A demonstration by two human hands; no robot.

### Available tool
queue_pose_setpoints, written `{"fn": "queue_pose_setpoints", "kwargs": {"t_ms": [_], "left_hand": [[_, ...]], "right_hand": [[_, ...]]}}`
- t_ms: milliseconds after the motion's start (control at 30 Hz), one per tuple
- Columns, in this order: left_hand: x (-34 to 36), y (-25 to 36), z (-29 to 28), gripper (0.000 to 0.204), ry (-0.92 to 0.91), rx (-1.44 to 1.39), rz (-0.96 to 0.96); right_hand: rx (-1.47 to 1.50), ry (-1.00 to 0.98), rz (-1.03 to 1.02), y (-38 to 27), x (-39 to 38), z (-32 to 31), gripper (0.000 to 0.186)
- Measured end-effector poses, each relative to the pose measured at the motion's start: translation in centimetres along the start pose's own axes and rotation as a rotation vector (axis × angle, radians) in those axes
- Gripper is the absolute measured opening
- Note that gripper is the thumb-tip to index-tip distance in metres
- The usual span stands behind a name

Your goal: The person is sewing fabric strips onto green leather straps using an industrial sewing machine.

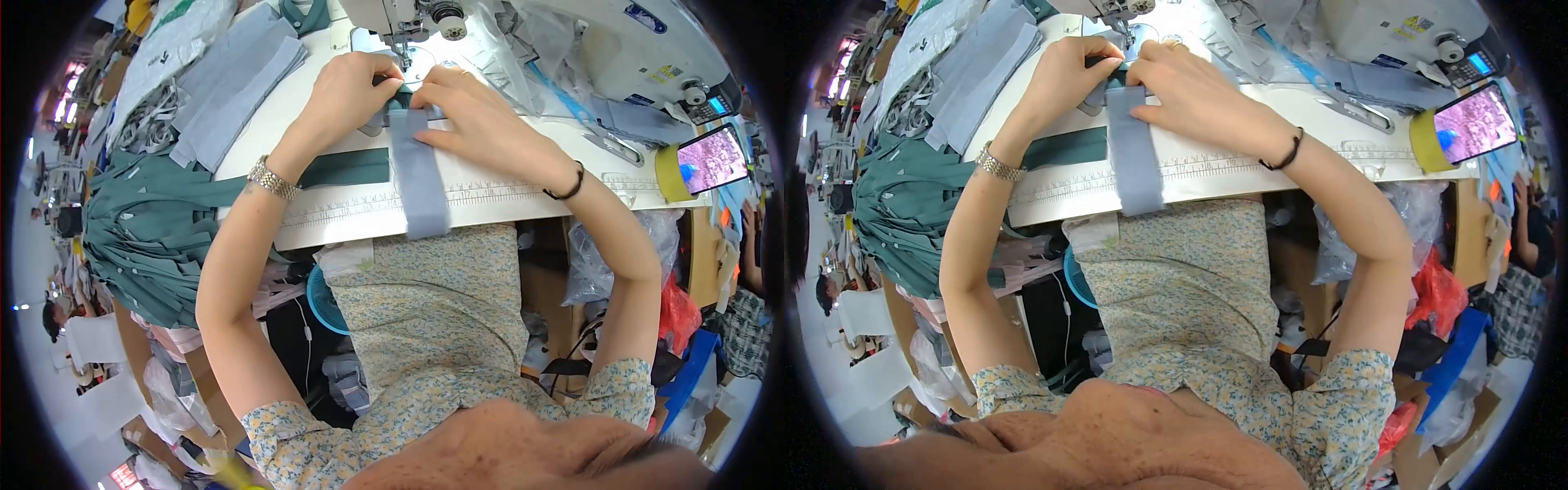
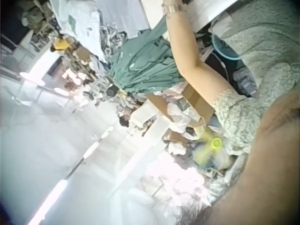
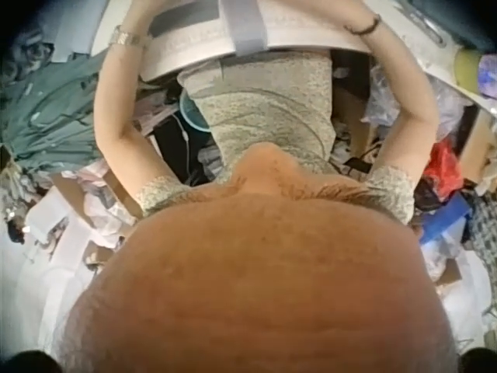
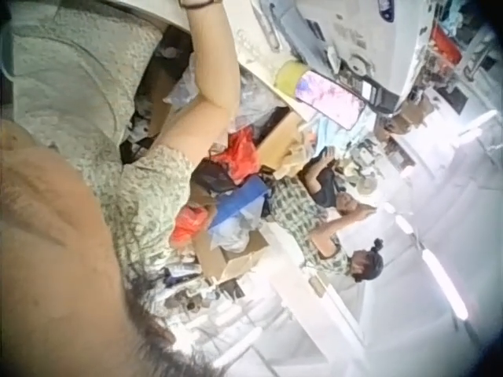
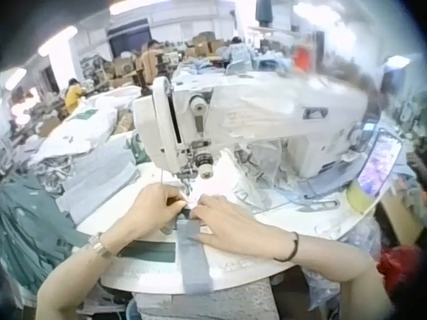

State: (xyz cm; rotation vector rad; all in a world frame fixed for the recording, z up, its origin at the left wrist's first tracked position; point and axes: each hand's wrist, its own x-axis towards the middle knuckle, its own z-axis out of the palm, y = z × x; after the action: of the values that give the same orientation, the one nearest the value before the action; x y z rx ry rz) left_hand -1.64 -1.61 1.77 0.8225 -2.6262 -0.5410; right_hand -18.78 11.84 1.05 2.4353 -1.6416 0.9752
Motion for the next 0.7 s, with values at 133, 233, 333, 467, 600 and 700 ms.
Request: {"fn": "queue_pose_setpoints", "kwargs": {"t_ms": [133, 233, 333, 467, 600, 700], "left_hand": [[-0.4, -1.8, -0.3, 0.021, 0.056, -0.034, -0.068], [-0.4, -2.3, -0.1, 0.022, 0.099, -0.073, -0.121], [-0.4, -2.2, -0.2, 0.018, 0.092, -0.018, -0.114], [-2.0, -1.6, -0.7, 0.014, 0.333, 0.343, 0.217], [-6.1, 2.3, -1.1, 0.022, 0.122, 0.340, 0.479], [-6.7, 2.3, 0.3, 0.028, 0.135, 0.415, 0.543]], "right_hand": [[0.138, -0.157, -0.174, -0.5, -0.1, 0.5, 0.016], [0.150, -0.219, -0.382, -1.2, -2.2, -0.3, 0.019], [0.191, -0.307, -0.261, -2.8, -3.2, -2.5, 0.035], [0.185, -0.415, -0.214, -3.2, -2.7, -3.1, 0.037], [0.065, -0.323, -0.340, -2.9, -2.5, -2.4, 0.035], [-0.080, -0.230, -0.442, -2.6, -2.3, -1.4, 0.025]]}}
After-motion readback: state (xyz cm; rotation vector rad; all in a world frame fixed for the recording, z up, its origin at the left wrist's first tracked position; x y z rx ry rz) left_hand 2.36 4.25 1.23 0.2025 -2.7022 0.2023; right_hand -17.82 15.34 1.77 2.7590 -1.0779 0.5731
